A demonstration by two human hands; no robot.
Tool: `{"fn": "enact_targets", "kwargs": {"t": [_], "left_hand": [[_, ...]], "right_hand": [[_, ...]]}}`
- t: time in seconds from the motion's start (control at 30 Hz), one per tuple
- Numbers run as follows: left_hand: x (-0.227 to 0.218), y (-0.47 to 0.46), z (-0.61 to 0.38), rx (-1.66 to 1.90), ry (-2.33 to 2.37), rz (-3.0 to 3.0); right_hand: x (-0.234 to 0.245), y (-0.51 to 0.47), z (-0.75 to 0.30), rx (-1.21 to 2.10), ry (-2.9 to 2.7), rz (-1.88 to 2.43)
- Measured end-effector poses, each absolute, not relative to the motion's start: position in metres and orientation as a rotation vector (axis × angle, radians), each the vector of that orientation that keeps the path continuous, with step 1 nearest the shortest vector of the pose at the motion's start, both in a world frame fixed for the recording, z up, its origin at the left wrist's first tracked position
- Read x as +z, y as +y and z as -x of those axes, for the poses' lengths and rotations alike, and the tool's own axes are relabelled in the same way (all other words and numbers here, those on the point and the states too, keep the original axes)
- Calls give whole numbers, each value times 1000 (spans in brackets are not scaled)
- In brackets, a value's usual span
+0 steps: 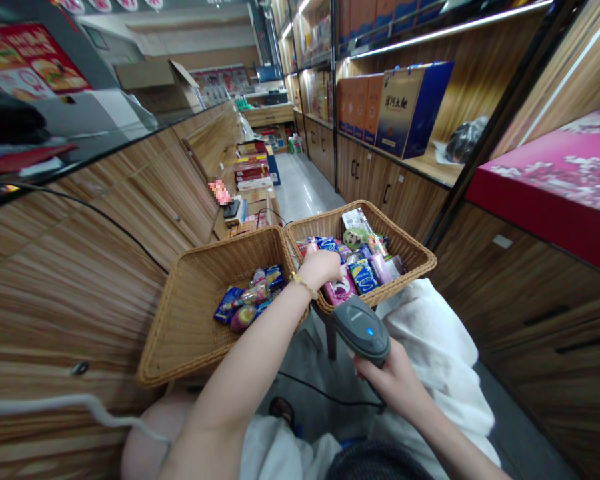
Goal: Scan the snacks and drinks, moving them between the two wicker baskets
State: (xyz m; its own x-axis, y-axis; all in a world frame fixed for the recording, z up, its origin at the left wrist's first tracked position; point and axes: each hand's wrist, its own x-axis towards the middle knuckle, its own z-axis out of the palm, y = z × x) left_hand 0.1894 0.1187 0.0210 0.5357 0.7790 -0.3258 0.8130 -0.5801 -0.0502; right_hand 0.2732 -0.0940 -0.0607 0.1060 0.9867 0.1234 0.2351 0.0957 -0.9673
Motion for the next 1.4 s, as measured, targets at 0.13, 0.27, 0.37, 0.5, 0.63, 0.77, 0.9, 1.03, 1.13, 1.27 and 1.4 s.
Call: {"fn": "enact_targets", "kwargs": {"t": [0.13, 0.27, 0.37, 0.5, 0.63, 0.77, 0.9, 1.03, 1.13, 1.27, 1.4], "left_hand": [[21, 125, -193, -529, 1400, -2606], [32, 126, -188, -478, 1390, -2571], [44, 123, -179, -345, 1407, -2596], [58, 118, -162, -69, 1473, -2650], [71, 114, -141, 363, 1588, -2568], [77, 110, -117, 573, 1724, -2356], [68, 102, -90, 634, 1826, -2235], [53, 95, -68, 613, 1956, -2113], [44, 91, -57, 525, 1996, -2068], [36, 84, -47, 448, 2003, -2121], [29, 72, -40, 475, 1993, -2275]], "right_hand": [[-62, -95, -275, 919, -1332, 1356], [-64, -95, -275, 923, -1336, 1356], [-64, -94, -275, 933, -1333, 1353], [-64, -93, -273, 944, -1329, 1361], [-63, -93, -270, 966, -1334, 1358], [-62, -94, -268, 966, -1342, 1360], [-59, -94, -264, 943, -1353, 1361], [-56, -92, -261, 928, -1368, 1354], [-55, -91, -258, 935, -1376, 1351], [-56, -88, -253, 941, -1392, 1345], [-53, -83, -246, 913, -1402, 1324]]}}
